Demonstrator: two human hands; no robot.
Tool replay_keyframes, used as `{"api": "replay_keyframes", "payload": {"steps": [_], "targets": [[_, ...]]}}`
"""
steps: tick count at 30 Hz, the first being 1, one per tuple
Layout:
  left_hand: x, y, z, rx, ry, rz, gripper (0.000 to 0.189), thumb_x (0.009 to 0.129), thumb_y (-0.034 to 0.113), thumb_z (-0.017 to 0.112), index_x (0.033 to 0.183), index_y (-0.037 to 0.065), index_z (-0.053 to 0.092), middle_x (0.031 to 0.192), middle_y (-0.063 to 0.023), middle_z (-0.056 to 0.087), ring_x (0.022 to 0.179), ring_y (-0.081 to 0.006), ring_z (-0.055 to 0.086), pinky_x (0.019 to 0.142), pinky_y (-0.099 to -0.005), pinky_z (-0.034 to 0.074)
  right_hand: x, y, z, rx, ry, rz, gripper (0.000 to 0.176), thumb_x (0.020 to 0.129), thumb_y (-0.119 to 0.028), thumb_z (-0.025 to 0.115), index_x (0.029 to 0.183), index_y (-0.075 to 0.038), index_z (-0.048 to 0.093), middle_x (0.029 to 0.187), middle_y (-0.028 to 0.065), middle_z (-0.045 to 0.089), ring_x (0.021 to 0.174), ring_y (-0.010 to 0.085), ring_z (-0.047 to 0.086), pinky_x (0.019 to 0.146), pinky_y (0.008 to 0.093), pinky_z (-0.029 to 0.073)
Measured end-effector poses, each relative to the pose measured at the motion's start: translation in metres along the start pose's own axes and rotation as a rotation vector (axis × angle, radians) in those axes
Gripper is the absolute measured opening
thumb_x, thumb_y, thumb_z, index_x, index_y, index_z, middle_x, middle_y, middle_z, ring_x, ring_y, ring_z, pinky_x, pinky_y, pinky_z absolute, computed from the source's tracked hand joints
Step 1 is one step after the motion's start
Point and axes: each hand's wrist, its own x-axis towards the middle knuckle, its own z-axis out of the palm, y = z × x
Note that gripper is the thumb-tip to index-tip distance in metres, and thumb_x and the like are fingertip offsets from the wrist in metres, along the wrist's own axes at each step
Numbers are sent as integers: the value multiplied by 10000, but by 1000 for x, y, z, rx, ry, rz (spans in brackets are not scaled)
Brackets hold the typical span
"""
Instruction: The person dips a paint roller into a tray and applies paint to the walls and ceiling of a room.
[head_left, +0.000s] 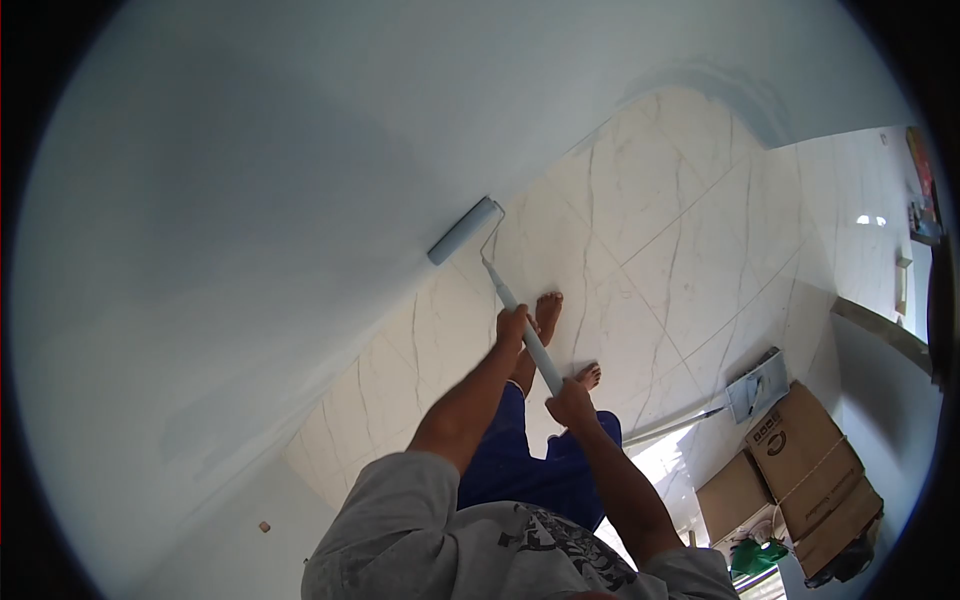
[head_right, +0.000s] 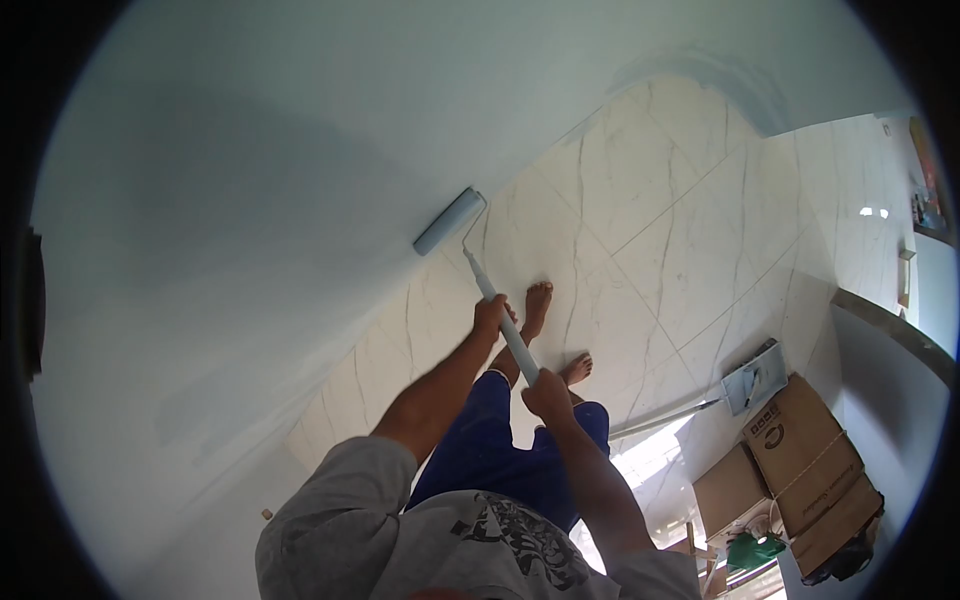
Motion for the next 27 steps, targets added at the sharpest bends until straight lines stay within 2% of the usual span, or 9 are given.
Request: {"api": "replay_keyframes", "payload": {"steps": [4, 7, 10, 11, 13, 16, 19, 22, 27], "targets": [[101, -16, -28, -10, -1, -239, 249, 904, 216, 648, 954, 3, 527, 745, -118, 559, 632, -252, 596, 578, -423, 569, 40, -31, 16, 113, 2, 72, 300, 755, -124, 587, 935, 115, 613, 832, 336, 649, 841, 445, 674, 749, 494, 551], [98, -14, -20, -94, 45, -234, 200, 896, 175, 623, 896, 1, 525, 686, -102, 544, 547, -236, 568, 515, -391, 528, 50, -30, 10, 155, -43, 96, 293, 758, -122, 579, 929, 112, 613, 847, 331, 652, 847, 449, 671, 763, 500, 546], [62, -29, -15, -68, -6, -189, 178, 891, 160, 607, 871, 5, 521, 695, -94, 537, 547, -229, 562, 515, -392, 524, 32, 5, 0, 60, -57, 56, 286, 730, -123, 635, 939, 72, 618, 905, 306, 659, 904, 451, 655, 820, 500, 528], [32, -27, -10, -118, -27, -134, 170, 886, 128, 626, 874, 33, 485, 672, -86, 495, 574, -241, 551, 598, -409, 552, 16, 14, -6, 31, -69, 47, 288, 719, -122, 646, 945, 55, 623, 905, 300, 660, 912, 449, 653, 830, 501, 523], [-31, -14, -2, -131, 19, -156, 158, 885, 135, 620, 884, 42, 493, 702, -78, 497, 579, -230, 548, 611, -416, 551, -10, 49, 13, 29, 39, -130, 285, 749, -164, 630, 934, 52, 612, 891, 292, 662, 883, 453, 653, 815, 516, 526], [-42, -14, -12, -52, -32, -112, 155, 889, 149, 612, 881, 44, 498, 712, -69, 498, 590, -217, 556, 614, -409, 552, -32, 22, 3, 62, -88, 147, 293, 723, -129, 639, 958, 44, 631, 912, 296, 662, 922, 441, 653, 838, 497, 525], [17, -24, -24, 2, -15, -91, 171, 892, 163, 612, 848, 40, 502, 701, -68, 506, 592, -224, 559, 620, -410, 549, 9, 23, 22, 119, -106, 42, 307, 738, -149, 622, 972, 48, 641, 934, 295, 667, 941, 431, 656, 846, 488, 529], [99, -33, -33, -27, 66, -253, 189, 908, 185, 615, 859, 36, 508, 718, -74, 518, 638, -231, 562, 679, -431, 543, 58, 3, 17, 205, -176, 198, 320, 747, -167, 606, 973, 54, 652, 939, 288, 671, 937, 423, 660, 844, 485, 531], [87, -36, -32, -76, 20, -284, 179, 904, 161, 618, 863, 33, 499, 751, -93, 514, 701, -247, 559, 740, -438, 540, 57, 30, 11, 161, -126, 70, 293, 749, -170, 601, 939, 44, 665, 926, 266, 680, 901, 412, 669, 830, 478, 537]]}}
